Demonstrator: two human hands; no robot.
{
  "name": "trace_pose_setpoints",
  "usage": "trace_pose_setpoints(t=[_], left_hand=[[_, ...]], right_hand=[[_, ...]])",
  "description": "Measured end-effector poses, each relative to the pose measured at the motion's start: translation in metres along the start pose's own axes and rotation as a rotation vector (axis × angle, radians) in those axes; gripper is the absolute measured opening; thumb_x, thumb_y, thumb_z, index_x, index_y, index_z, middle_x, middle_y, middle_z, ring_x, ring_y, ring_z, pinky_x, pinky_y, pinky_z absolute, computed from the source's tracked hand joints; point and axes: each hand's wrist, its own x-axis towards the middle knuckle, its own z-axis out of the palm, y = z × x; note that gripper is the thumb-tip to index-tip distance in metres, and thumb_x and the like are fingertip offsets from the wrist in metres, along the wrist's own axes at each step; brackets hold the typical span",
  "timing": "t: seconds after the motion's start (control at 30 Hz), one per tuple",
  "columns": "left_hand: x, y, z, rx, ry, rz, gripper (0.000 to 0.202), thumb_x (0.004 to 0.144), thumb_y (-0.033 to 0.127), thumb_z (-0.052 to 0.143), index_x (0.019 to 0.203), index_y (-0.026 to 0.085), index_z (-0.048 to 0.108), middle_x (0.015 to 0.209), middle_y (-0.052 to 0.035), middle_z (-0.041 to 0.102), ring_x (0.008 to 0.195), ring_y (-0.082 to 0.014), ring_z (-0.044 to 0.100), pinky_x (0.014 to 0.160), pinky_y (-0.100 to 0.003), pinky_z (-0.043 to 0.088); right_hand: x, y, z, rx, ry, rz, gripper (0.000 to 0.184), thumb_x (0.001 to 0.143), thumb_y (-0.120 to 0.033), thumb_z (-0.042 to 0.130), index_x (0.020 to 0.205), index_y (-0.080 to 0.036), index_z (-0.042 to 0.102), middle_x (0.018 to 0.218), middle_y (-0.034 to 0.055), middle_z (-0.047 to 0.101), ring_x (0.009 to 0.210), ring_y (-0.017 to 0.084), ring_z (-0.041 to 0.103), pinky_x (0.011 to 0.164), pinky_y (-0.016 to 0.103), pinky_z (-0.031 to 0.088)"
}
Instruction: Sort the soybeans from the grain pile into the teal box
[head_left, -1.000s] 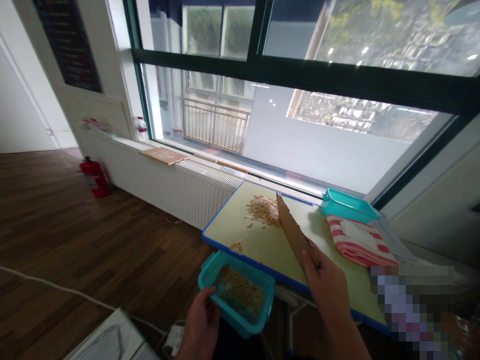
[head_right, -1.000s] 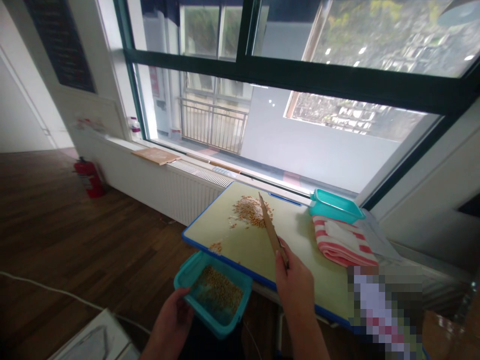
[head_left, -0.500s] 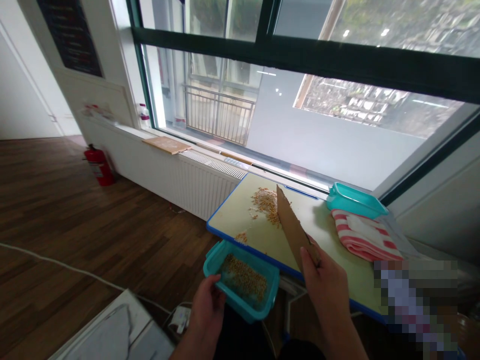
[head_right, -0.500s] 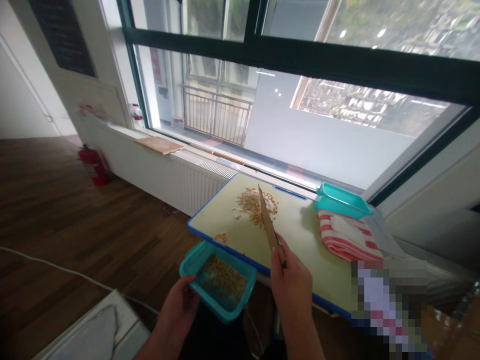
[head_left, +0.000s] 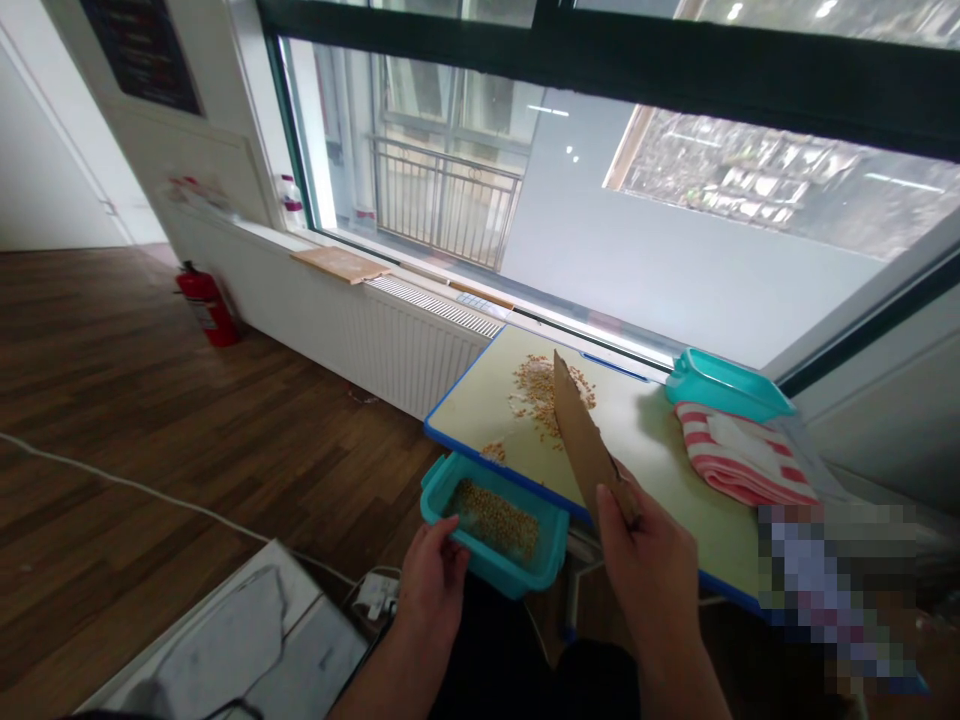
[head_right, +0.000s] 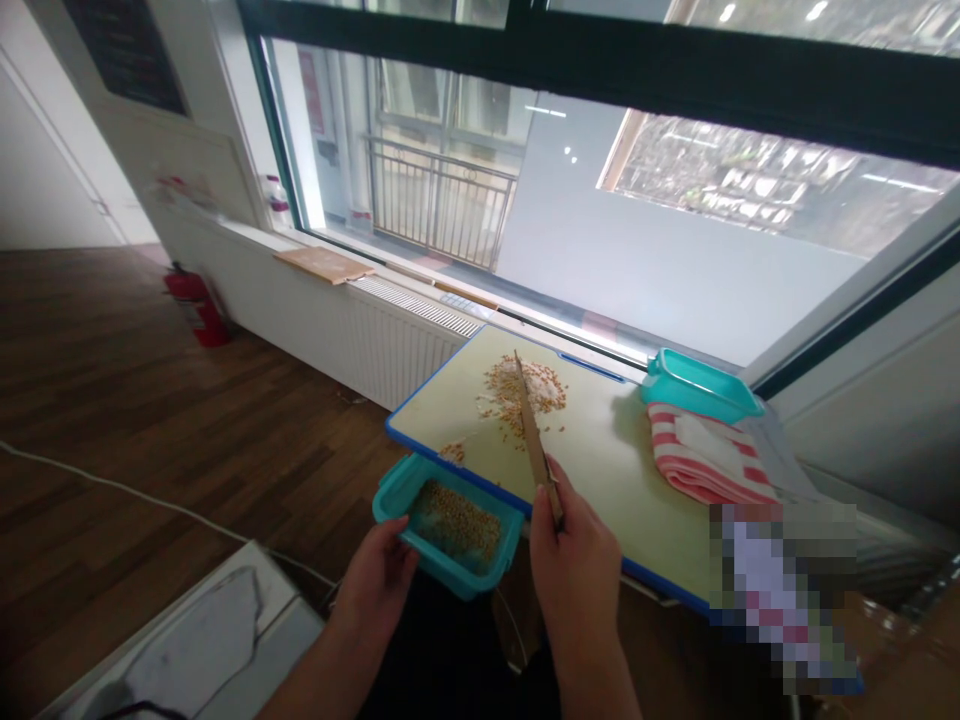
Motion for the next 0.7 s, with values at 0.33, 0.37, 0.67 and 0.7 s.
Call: trace_pose_setpoints(t=[0.33, 0.37, 0.67, 0.7], left_hand=[[0.0, 0.006, 0.001, -0.018, -0.025, 0.02, 0.017, 0.067, 0.004, 0.062, 0.065, 0.016, 0.051, 0.055, 0.0045, 0.048, 0.046, -0.0057, 0.047, 0.044, -0.016, 0.038], [0.0, 0.006, 0.0, -0.021, -0.027, 0.022, 0.017, 0.067, 0.004, 0.062, 0.065, 0.016, 0.051, 0.055, 0.0043, 0.048, 0.046, -0.0058, 0.048, 0.044, -0.016, 0.039], [0.003, 0.007, 0.001, -0.051, 0.018, 0.022, 0.018, 0.065, 0.006, 0.065, 0.065, 0.016, 0.05, 0.055, 0.0048, 0.048, 0.047, -0.0057, 0.048, 0.043, -0.016, 0.038], [0.004, 0.007, 0.001, -0.055, 0.025, 0.024, 0.018, 0.064, 0.006, 0.065, 0.065, 0.016, 0.05, 0.056, 0.0048, 0.048, 0.047, -0.0057, 0.048, 0.042, -0.015, 0.038]], right_hand=[[-0.004, -0.005, -0.001, -0.044, 0.024, -0.001, 0.043, 0.084, -0.039, 0.044, 0.117, -0.018, 0.061, 0.1, 0.0093, 0.07, 0.087, 0.024, 0.066, 0.074, 0.03, 0.051], [-0.002, -0.005, -0.004, -0.031, 0.043, 0.002, 0.042, 0.084, -0.039, 0.044, 0.117, -0.019, 0.061, 0.102, 0.0093, 0.069, 0.089, 0.024, 0.065, 0.076, 0.031, 0.05], [0.088, -0.013, 0.001, 0.558, 0.241, -0.088, 0.028, 0.073, -0.03, 0.064, 0.1, -0.025, 0.068, 0.103, 0.0036, 0.067, 0.096, 0.021, 0.061, 0.089, 0.041, 0.046], [0.106, -0.016, 0.012, 0.668, 0.205, -0.108, 0.024, 0.07, -0.027, 0.066, 0.094, -0.025, 0.069, 0.1, 0.0023, 0.067, 0.095, 0.021, 0.06, 0.089, 0.042, 0.045]])
